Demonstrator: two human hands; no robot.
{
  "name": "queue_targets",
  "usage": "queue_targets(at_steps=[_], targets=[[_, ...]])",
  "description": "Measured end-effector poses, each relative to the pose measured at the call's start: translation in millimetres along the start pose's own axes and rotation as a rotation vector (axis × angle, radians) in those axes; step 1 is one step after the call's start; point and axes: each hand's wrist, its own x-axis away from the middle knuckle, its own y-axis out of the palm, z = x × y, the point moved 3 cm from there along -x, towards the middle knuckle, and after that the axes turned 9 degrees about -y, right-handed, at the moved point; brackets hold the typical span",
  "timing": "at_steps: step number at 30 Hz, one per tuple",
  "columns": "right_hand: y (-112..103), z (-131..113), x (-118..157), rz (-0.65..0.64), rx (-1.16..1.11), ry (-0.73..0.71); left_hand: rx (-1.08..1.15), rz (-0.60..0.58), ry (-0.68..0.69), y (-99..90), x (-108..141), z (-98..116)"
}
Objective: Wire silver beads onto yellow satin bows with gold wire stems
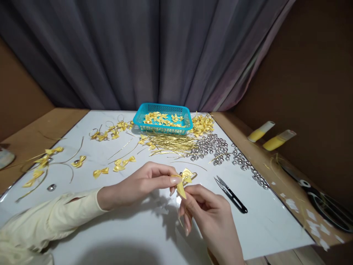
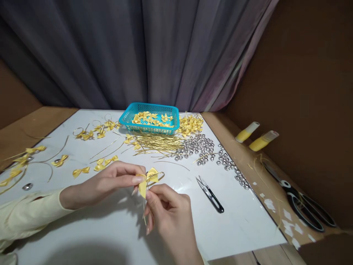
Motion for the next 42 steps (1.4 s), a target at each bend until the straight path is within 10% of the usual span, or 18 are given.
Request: queue_targets(at_steps=[9,25,42], targets=[[-3.1,-3.0,-1.9,-0.097,-0.011,0.036,0.001,-0.02,0.011,-0.2,1.4,2.4],[9.7,-7.8,16.0,0.108,0.568,-0.642,0.311,-0.07,-0.097,6.2,-0.6,-7.9],[13.5,2.9,15.2,0.14,0.654,-0.825,0.484,0.023,-0.223,9.4,-3.2,-19.2]])
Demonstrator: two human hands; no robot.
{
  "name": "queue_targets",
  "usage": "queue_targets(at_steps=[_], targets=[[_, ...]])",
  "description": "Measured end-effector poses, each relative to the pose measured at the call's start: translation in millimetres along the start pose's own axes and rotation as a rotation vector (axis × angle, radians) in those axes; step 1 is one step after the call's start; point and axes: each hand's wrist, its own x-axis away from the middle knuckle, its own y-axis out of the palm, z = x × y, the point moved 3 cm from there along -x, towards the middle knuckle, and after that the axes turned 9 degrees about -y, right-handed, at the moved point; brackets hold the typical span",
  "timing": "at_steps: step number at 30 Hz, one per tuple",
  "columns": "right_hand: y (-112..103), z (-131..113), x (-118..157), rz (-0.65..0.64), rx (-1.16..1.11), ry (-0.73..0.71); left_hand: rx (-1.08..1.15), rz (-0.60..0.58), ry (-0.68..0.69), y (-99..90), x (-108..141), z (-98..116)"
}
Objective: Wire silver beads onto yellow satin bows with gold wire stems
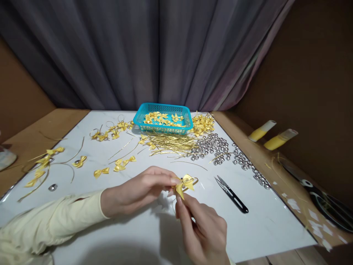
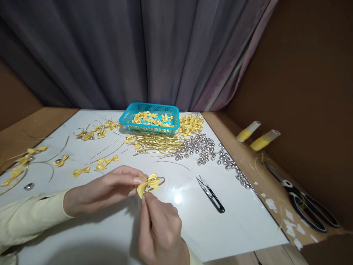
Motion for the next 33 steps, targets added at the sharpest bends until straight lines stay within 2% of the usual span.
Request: queue_targets(at_steps=[3,12,23,33], targets=[[0.8,2.3,2.6,0.032,0.037,-0.035,-0.025,0.021,0.02,-3.2,-1.2,0.4],[-5.3,-5.2,-3.8,-0.072,0.185,-0.092,-0.035,0.002,-0.034,-2.2,-2.5,5.2],[-2.5,-6.4,-5.6,-0.038,0.245,-0.168,-0.049,-0.012,-0.069,-3.1,-3.0,6.2],[-2.2,2.7,-1.4,-0.087,-0.015,-0.023,-0.076,-0.003,-0.055,-3.7,-2.6,7.8]])
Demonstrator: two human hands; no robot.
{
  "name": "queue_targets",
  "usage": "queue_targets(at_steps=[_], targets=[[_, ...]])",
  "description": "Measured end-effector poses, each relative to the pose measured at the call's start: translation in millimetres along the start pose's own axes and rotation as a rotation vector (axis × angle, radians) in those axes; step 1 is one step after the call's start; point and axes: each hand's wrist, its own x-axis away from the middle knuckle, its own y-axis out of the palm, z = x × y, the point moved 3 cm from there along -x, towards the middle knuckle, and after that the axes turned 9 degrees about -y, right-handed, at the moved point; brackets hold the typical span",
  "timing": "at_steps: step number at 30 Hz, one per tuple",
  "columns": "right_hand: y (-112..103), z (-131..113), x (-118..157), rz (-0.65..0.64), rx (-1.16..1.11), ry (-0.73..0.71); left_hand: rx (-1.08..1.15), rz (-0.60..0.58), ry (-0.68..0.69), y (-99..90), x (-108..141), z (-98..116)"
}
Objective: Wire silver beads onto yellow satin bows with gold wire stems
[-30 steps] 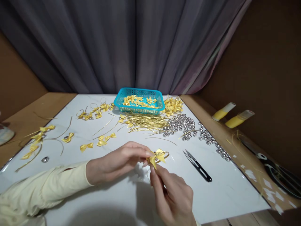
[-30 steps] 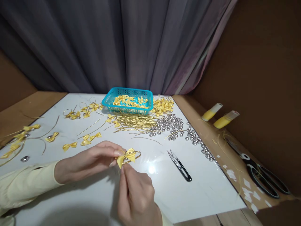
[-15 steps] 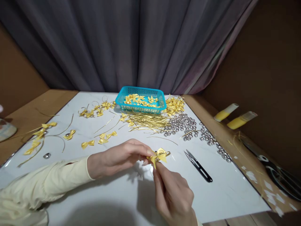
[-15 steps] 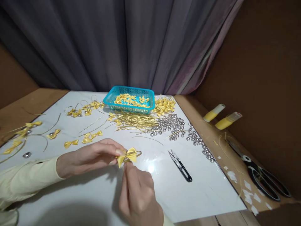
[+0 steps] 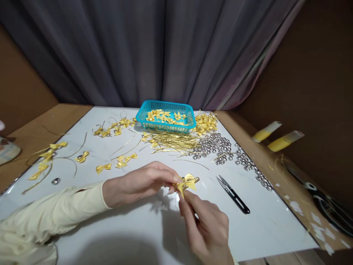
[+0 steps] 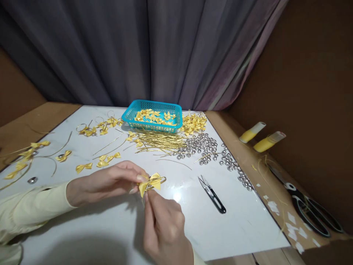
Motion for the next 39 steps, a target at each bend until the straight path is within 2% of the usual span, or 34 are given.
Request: queue_targets(at_steps=[4,11,14,18,21,25,28,31,34,39], targets=[[-2.4,-0.7,-1.5,-0.015,0.046,-0.033,0.004,-0.019,-0.019,-1.6,-1.2,-1.4],[-4.5,-2.1,-4.6,-0.041,0.224,-0.181,-0.014,0.013,-0.025,-5.4,-4.1,-0.2],[-5.3,0.7,-4.8,-0.055,0.152,-0.13,-0.023,0.009,-0.014,-5.7,-4.8,-0.1],[-7.2,3.0,-5.9,-0.09,-0.067,0.024,-0.025,0.008,-0.021,-5.0,-4.0,-1.3],[-6.0,3.6,-5.0,-0.127,-0.133,0.1,-0.029,0.006,-0.025,-4.2,-3.5,-1.9],[-5.7,3.3,-3.1,-0.066,-0.038,-0.019,-0.063,0.0,-0.018,-4.1,-3.1,-0.3],[-6.9,4.8,-4.0,-0.095,0.059,-0.086,-0.116,-0.01,-0.009,-4.8,-1.0,2.6],[-11.2,6.8,-7.2,-0.149,0.039,-0.065,-0.169,-0.04,0.016,-4.5,3.6,6.6],[-16.2,5.6,-8.2,-0.148,-0.008,-0.029,-0.218,-0.072,0.058,-1.8,9.8,11.3],[-15.5,-2.0,-3.0,-0.14,0.024,-0.01,-0.293,-0.056,0.074,3.9,17.9,15.7]])
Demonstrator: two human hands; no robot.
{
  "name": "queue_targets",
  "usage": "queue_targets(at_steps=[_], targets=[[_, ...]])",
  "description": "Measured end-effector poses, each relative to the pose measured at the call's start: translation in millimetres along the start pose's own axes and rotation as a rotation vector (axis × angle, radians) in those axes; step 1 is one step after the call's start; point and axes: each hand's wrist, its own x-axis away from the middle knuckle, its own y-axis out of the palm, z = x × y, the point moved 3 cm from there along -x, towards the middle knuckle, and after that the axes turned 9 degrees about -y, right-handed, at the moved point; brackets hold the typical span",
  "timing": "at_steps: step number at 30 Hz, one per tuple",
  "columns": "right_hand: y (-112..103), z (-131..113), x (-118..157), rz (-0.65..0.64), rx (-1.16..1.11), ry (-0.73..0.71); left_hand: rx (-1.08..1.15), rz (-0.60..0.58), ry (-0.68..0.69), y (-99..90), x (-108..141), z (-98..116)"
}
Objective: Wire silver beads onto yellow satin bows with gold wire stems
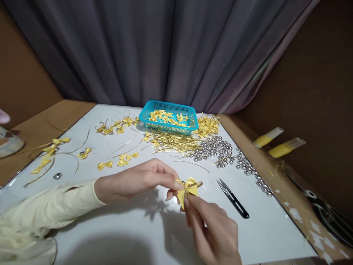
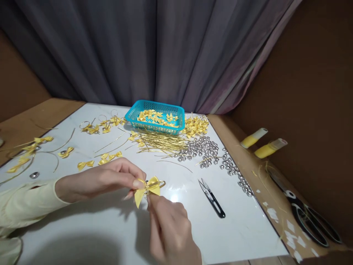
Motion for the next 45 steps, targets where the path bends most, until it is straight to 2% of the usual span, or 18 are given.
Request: queue_targets(at_steps=[3,9,18,22,27,33,37,40,42,45], targets=[[2.1,-4.0,1.3,0.049,0.039,-0.061,0.007,0.004,-0.025,-0.3,-0.8,-1.5],[8.5,-2.9,3.9,0.05,0.096,-0.127,0.087,-0.01,-0.114,-5.5,-8.4,-9.1],[9.7,-5.3,0.8,0.111,0.11,-0.12,0.155,-0.026,-0.187,-4.0,-14.3,-22.4],[7.0,-2.8,-2.7,0.157,0.087,-0.056,0.034,-0.007,-0.093,-0.3,-8.6,-12.1],[7.9,4.5,-7.7,0.02,-0.115,0.105,-0.189,0.083,0.002,2.5,1.5,4.2],[10.4,2.1,-5.1,-0.082,-0.259,0.201,-0.34,0.137,0.075,5.6,3.8,2.0],[12.8,0.4,-2.3,-0.079,-0.344,0.281,-0.511,0.197,0.188,7.2,4.0,1.9],[13.2,0.4,-3.4,-0.065,-0.379,0.309,-0.584,0.195,0.254,6.9,3.5,3.3],[12.7,1.9,-4.7,-0.068,-0.39,0.312,-0.57,0.182,0.252,5.2,2.9,4.6],[12.4,5.1,-5.9,-0.137,-0.418,0.292,-0.467,0.161,0.168,1.7,2.0,5.7]])
